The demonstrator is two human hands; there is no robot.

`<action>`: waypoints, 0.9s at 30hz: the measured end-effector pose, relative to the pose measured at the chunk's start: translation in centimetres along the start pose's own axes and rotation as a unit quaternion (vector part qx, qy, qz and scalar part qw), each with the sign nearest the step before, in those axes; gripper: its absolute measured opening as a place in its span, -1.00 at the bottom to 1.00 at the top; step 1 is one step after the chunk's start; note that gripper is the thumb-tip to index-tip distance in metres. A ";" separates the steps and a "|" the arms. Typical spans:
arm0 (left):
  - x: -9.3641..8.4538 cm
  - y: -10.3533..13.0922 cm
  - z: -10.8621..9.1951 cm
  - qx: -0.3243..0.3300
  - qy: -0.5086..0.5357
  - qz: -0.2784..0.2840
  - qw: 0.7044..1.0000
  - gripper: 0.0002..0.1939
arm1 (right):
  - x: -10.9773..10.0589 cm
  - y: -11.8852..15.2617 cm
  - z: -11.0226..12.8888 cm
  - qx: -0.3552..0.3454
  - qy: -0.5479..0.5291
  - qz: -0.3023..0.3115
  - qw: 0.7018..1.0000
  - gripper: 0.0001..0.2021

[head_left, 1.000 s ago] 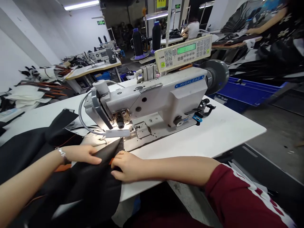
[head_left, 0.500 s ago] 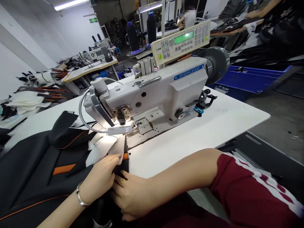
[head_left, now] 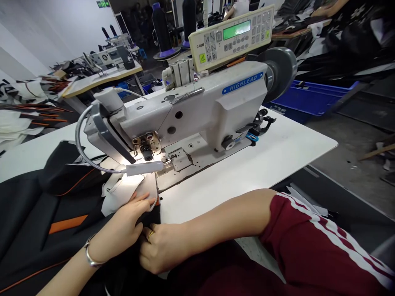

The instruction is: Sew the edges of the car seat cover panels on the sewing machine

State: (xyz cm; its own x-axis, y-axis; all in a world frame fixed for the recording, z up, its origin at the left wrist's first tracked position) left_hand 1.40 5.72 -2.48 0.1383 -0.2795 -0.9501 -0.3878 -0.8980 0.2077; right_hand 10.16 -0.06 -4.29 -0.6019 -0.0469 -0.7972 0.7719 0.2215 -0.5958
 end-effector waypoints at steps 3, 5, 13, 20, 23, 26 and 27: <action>-0.2 -0.8 0.2 -0.002 -0.003 -0.010 1.000 -0.24 | 0.1 0.3 -0.7 0.006 0.013 0.028 1.000 -0.81; -0.4 -1.4 0.3 0.000 -0.001 -0.022 1.000 -0.27 | 0.3 0.6 -1.3 0.007 0.018 0.037 0.999 -0.81; -1.3 -2.9 0.7 0.022 -0.015 -0.082 0.996 -0.36 | 0.2 1.9 -3.6 0.025 0.014 0.018 0.999 -0.74; -1.6 -3.9 0.7 0.020 -0.048 -0.087 0.995 -0.47 | 0.5 2.0 -4.9 0.061 -0.005 0.046 0.997 -0.78; -1.3 -4.3 -0.2 0.023 -0.101 -0.095 0.990 -0.49 | 0.3 2.1 -5.3 0.069 -0.005 0.048 0.996 -0.78; -0.9 -4.5 -1.6 0.061 -0.178 -0.127 0.974 -0.52 | 0.0 2.2 -5.6 0.075 -0.004 0.046 0.996 -0.76; -0.8 -4.5 -2.0 0.077 -0.199 -0.149 0.966 -0.54 | 0.0 2.2 -5.7 0.077 -0.003 0.044 0.996 -0.76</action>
State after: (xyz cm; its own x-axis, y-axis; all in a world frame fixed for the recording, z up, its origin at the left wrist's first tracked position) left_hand 4.89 9.26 -2.16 -0.0838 0.1635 -0.9830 -0.5190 -0.8493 -0.0970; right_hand 10.73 5.99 -5.03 -0.5299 -0.0398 -0.8471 0.8441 0.0723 -0.5314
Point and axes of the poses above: each hand's wrist, its own y-axis away from the middle knuckle, its own x-axis out of the palm, z = x × y, the point moved 7 cm from there along -y, towards the middle knuckle, and after that the axes turned 2 degrees about y, right-handed, at the moved point
